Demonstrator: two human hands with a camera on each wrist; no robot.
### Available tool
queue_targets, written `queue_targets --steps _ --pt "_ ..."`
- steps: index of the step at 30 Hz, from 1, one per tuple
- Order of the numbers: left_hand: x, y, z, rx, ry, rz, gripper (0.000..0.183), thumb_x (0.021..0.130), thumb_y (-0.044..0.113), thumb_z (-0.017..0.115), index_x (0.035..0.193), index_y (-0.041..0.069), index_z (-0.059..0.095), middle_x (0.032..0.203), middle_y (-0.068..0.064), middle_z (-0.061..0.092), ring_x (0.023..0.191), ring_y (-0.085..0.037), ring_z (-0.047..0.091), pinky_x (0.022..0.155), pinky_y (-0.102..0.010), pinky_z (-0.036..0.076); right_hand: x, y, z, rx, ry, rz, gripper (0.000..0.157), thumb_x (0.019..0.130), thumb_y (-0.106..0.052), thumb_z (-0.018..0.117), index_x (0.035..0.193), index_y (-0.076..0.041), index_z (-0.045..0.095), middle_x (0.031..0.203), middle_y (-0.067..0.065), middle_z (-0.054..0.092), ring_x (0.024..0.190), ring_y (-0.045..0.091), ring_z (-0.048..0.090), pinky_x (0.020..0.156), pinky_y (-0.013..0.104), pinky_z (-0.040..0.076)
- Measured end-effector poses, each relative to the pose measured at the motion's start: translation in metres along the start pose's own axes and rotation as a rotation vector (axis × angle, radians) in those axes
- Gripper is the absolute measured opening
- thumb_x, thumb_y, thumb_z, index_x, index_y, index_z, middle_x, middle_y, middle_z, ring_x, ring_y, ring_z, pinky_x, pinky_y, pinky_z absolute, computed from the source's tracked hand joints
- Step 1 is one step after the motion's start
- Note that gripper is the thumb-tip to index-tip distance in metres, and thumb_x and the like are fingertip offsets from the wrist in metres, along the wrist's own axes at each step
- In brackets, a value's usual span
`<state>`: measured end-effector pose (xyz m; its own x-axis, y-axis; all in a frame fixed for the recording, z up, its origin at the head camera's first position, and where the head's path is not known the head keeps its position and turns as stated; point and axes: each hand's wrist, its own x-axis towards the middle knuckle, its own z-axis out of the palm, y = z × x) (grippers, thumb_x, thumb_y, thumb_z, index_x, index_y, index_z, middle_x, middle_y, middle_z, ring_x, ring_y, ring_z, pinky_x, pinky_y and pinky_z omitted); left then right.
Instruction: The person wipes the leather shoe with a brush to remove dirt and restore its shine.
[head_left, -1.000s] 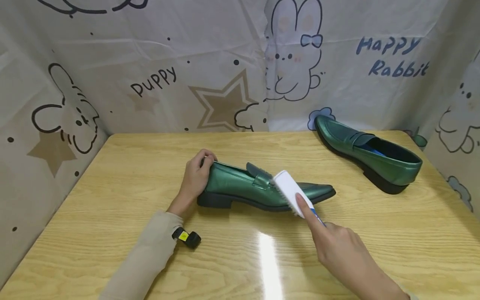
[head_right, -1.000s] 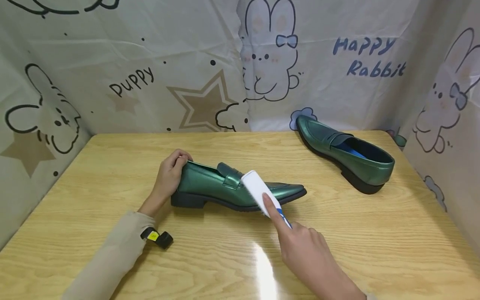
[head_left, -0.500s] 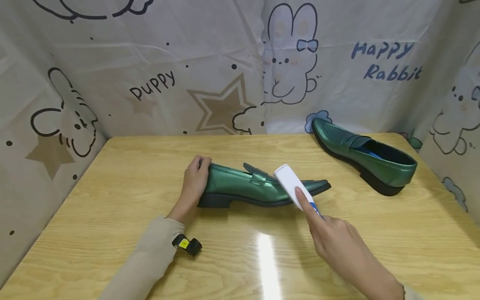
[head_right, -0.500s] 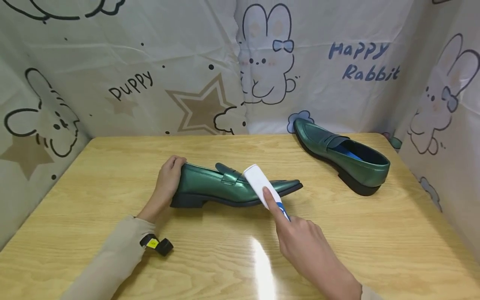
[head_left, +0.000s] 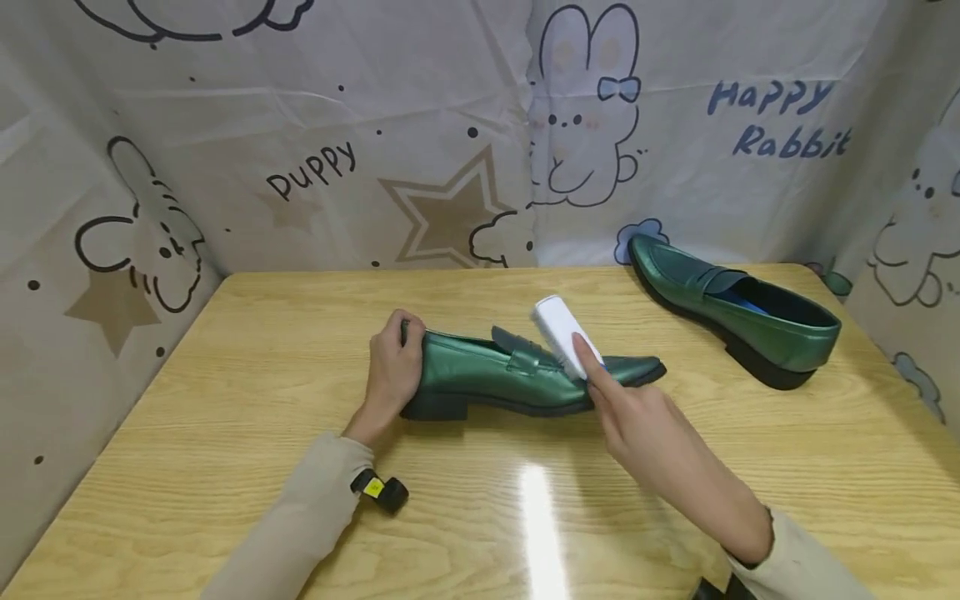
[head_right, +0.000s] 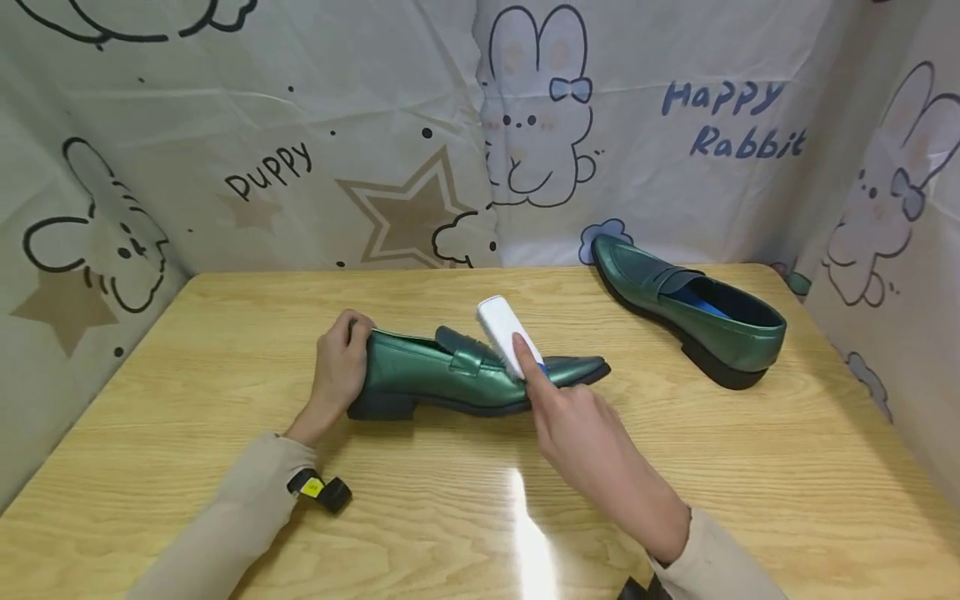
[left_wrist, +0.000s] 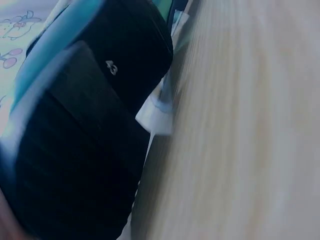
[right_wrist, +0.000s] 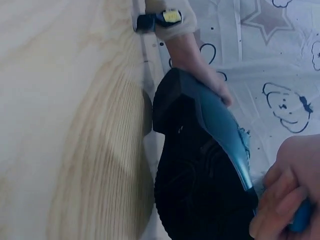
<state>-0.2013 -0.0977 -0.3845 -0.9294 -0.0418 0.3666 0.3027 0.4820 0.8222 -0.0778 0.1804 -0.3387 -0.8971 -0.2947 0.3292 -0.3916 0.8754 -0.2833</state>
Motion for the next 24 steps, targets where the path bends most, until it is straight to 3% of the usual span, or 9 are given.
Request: queue_targets --steps 3,8,10,16,24 --pt "0.000 0.000 0.003 0.003 -0.017 -0.006 0.028 0.096 0.020 0.038 0.091 0.002 0.059 0.076 -0.015 0.061 0.060 -0.020 0.048 0.055 -0.029 0.038 0.005 0.001 0.004 -0.023 0.009 0.013 0.067 0.094 -0.002 0.054 0.152 -0.018 0.024 0.063 0.010 0.058 0.040 0.007 0.036 0.039 0.019 0.031" --pt "0.005 0.001 0.004 0.042 -0.071 -0.131 0.031 0.097 0.024 0.038 0.097 0.003 0.060 0.087 -0.015 0.063 0.069 -0.022 0.049 0.062 -0.030 0.039 -0.003 0.005 0.008 -0.104 0.008 0.033 0.075 0.091 0.000 0.056 0.154 -0.019 0.018 0.059 0.008 0.057 0.041 0.008 0.037 0.039 0.019 0.030" --pt "0.006 0.002 0.003 0.056 -0.082 -0.152 0.030 0.097 0.024 0.039 0.098 0.003 0.061 0.088 -0.016 0.063 0.071 -0.025 0.050 0.063 -0.031 0.039 -0.010 0.007 0.006 -0.107 0.000 0.041 0.075 0.092 -0.001 0.056 0.154 -0.021 0.019 0.060 0.008 0.058 0.041 0.007 0.037 0.039 0.019 0.030" --pt "0.012 0.005 0.004 0.085 -0.104 -0.090 0.027 0.097 0.021 0.039 0.097 0.004 0.060 0.084 -0.015 0.062 0.070 -0.025 0.051 0.062 -0.032 0.039 -0.033 0.009 -0.003 -0.121 -0.030 0.057 0.077 0.092 -0.002 0.057 0.154 -0.025 0.017 0.060 0.004 0.058 0.045 0.006 0.039 0.042 0.022 0.035" --pt "0.015 0.003 0.002 0.072 -0.117 -0.088 0.029 0.097 0.023 0.036 0.097 0.004 0.059 0.091 -0.016 0.064 0.074 -0.025 0.053 0.065 -0.033 0.040 -0.060 0.007 -0.009 -0.205 -0.101 0.127 0.087 0.089 -0.001 0.060 0.155 -0.026 0.008 0.058 0.000 0.053 0.045 0.006 0.040 0.043 0.025 0.037"
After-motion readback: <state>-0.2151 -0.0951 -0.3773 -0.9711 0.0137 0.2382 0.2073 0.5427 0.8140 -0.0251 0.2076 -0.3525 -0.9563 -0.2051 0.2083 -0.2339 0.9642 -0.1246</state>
